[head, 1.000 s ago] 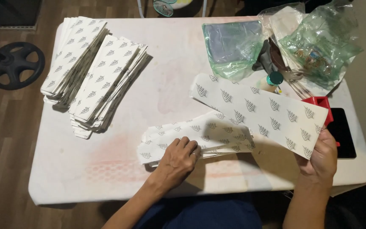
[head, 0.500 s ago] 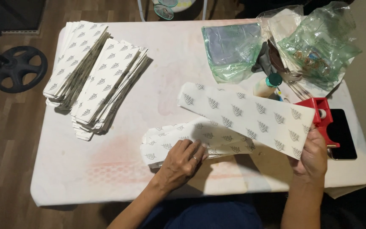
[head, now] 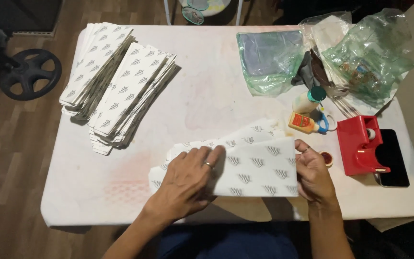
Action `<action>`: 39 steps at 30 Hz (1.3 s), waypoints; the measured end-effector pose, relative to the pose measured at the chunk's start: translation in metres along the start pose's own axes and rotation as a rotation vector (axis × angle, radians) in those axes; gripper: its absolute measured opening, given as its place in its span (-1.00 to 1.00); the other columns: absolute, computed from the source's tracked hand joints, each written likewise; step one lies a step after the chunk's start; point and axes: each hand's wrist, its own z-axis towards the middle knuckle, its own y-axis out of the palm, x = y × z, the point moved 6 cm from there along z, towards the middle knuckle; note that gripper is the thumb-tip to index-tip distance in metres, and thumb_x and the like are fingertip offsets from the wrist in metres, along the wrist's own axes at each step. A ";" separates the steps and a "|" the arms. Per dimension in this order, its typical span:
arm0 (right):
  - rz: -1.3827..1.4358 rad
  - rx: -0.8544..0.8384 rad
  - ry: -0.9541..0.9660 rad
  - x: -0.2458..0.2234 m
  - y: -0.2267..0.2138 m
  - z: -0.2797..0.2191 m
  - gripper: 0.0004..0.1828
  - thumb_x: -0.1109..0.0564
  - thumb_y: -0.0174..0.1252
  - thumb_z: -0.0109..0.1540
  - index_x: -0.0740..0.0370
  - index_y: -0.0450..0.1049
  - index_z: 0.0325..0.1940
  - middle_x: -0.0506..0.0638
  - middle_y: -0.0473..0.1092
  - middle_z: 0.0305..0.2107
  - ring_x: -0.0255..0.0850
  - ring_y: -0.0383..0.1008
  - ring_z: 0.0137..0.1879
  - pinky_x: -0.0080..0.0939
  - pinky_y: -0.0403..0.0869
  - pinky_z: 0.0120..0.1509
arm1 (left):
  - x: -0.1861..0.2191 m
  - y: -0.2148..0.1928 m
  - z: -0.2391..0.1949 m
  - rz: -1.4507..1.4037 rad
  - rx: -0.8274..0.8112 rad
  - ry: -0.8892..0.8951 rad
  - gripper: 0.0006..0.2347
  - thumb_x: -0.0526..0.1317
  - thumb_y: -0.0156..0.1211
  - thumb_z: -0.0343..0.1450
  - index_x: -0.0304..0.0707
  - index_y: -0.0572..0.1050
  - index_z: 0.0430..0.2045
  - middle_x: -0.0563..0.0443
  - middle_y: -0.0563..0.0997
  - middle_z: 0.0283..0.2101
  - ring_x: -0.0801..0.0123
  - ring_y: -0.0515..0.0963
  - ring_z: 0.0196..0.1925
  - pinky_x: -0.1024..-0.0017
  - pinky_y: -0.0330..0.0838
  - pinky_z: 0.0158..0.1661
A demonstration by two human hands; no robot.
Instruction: Folding printed paper sheets into a specific shape and stacking them on a table.
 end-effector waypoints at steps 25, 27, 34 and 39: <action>-0.474 -0.130 -0.082 -0.017 0.068 0.000 -0.80 0.36 0.27 0.19 0.45 0.54 -0.10 0.09 0.55 -0.25 -0.20 0.58 -0.13 -0.28 0.59 -0.04 | -0.013 0.015 -0.048 0.056 0.306 0.022 0.05 0.04 0.46 0.09 -0.40 -0.03 0.47 -0.20 0.39 -0.06 0.03 0.38 -0.14 0.18 0.29 -0.11; -0.637 -0.110 -0.137 -0.023 0.079 -0.004 -0.69 0.39 0.32 0.13 0.38 0.52 -0.04 0.10 0.55 -0.17 -0.16 0.58 0.00 -0.23 0.67 0.04 | -0.014 0.016 -0.052 -0.090 0.324 0.020 -0.03 -0.08 0.47 0.10 -0.34 0.04 0.44 -0.18 0.37 -0.11 0.05 0.41 -0.18 0.16 0.38 -0.20; -0.669 0.039 -0.227 -0.018 0.078 -0.006 -0.81 0.40 0.34 0.12 0.42 0.60 -0.18 0.12 0.61 -0.30 -0.20 0.62 -0.16 -0.27 0.68 -0.07 | -0.024 0.020 -0.060 -0.234 0.371 -0.011 -0.27 0.30 0.02 0.39 -0.33 0.22 0.28 -0.17 0.42 -0.16 0.02 0.43 -0.21 0.13 0.36 -0.23; -0.574 -0.002 -0.066 -0.002 0.070 0.002 -0.73 0.46 0.25 0.17 0.38 0.44 -0.07 0.14 0.54 -0.39 -0.23 0.59 -0.25 -0.28 0.63 -0.15 | -0.034 0.025 -0.075 -0.406 0.377 -0.058 -0.34 0.01 0.32 0.24 -0.20 0.28 0.24 -0.10 0.45 -0.15 0.10 0.50 -0.20 0.19 0.41 -0.28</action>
